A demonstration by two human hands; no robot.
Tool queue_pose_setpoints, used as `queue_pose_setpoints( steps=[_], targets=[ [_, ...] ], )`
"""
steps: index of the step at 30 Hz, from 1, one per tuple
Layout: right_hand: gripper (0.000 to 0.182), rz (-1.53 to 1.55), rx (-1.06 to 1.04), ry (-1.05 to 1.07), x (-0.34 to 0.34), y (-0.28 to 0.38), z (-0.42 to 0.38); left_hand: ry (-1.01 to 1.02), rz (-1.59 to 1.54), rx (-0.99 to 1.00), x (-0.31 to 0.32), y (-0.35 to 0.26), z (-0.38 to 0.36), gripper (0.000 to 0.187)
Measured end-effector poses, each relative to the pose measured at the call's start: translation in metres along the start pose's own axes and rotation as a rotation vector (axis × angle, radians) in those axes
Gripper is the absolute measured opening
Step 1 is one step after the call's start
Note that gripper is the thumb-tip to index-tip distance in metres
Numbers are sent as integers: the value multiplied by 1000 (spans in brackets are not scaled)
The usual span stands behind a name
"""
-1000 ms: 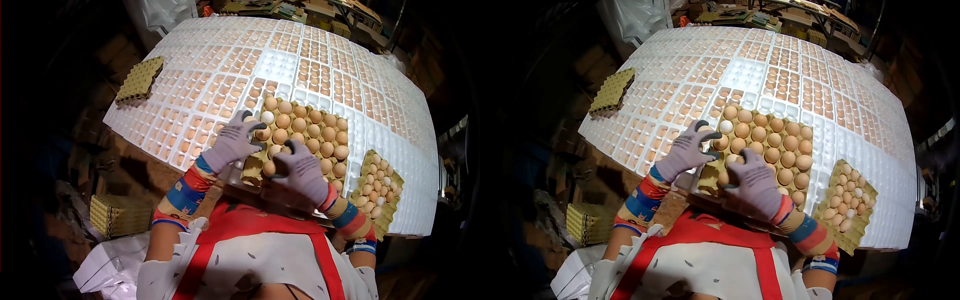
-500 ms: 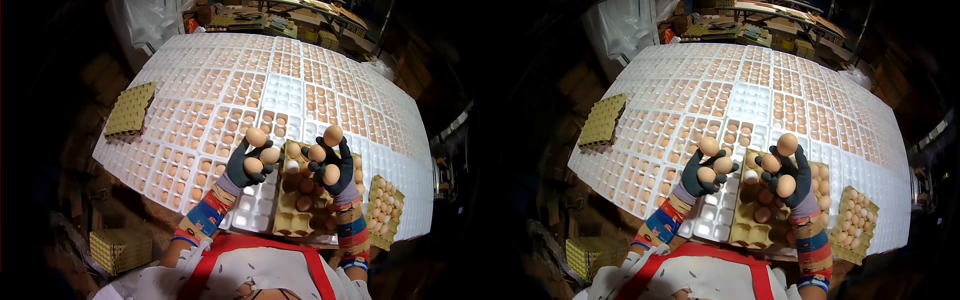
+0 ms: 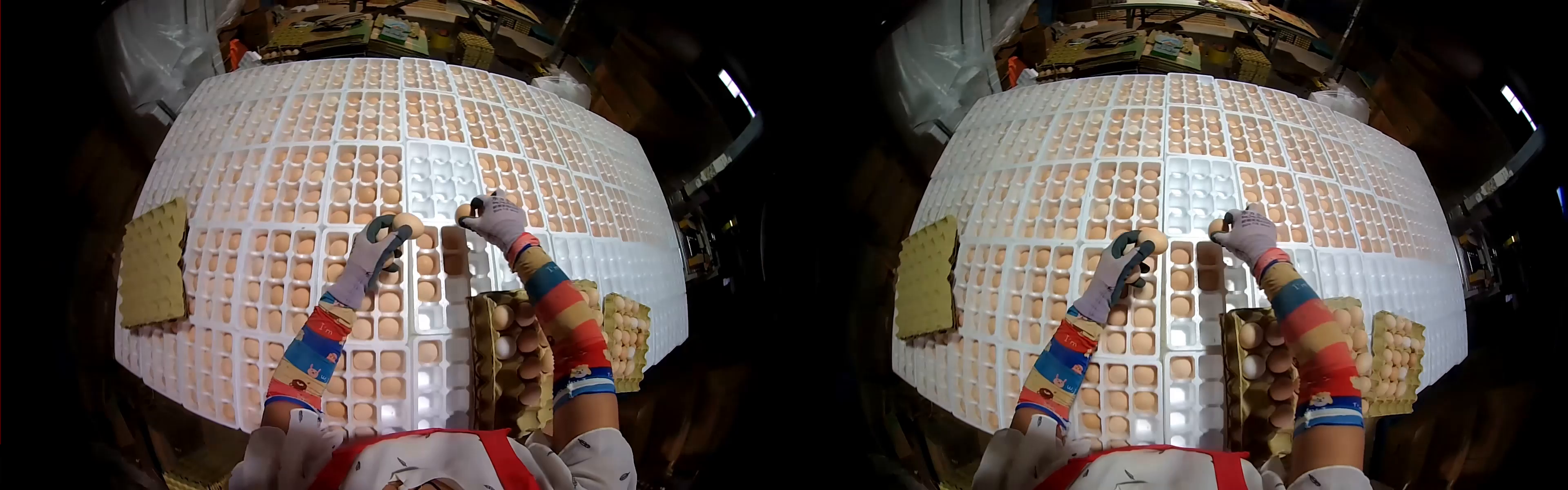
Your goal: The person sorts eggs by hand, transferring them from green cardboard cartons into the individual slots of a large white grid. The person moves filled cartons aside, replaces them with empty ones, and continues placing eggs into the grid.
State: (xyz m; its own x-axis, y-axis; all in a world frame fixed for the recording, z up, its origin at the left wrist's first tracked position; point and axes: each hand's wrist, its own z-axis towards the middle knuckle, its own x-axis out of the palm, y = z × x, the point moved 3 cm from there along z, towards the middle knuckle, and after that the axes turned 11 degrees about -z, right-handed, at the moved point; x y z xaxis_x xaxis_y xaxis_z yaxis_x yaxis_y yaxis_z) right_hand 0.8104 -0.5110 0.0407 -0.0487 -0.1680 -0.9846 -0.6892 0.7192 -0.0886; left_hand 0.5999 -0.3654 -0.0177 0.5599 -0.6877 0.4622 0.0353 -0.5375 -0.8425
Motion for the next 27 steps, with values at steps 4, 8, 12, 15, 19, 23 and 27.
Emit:
queue_pose_setpoints(
  steps=[4, 8, 12, 15, 19, 23, 27],
  targets=[
    [55, -115, -10, 116, 32, 15, 45, -124, 988, 440, 22, -6, 79, 52],
    [43, 8, -34, 149, 46, 20, 77, 8, 1366, 285, 26, 11, 134, 50],
    [39, 17, -208, 64, 61, 27, 106, 88, 1360, 247, 36, 4, 171, 50],
    [38, 198, -105, -54, 60, 14, 134, 226, 1485, 252, 35, 0, 201, 52],
    [31, 707, -52, -535, 86, -6, 148, 99, 0, -237, 21, -26, 239, 46],
    [36, 463, -40, -703, 108, -6, 145, 119, -248, -83, 37, -4, 263, 41],
    [31, 479, 2, -721, 64, -21, 128, 122, 777, 660, 68, 14, 263, 45]
  ],
)
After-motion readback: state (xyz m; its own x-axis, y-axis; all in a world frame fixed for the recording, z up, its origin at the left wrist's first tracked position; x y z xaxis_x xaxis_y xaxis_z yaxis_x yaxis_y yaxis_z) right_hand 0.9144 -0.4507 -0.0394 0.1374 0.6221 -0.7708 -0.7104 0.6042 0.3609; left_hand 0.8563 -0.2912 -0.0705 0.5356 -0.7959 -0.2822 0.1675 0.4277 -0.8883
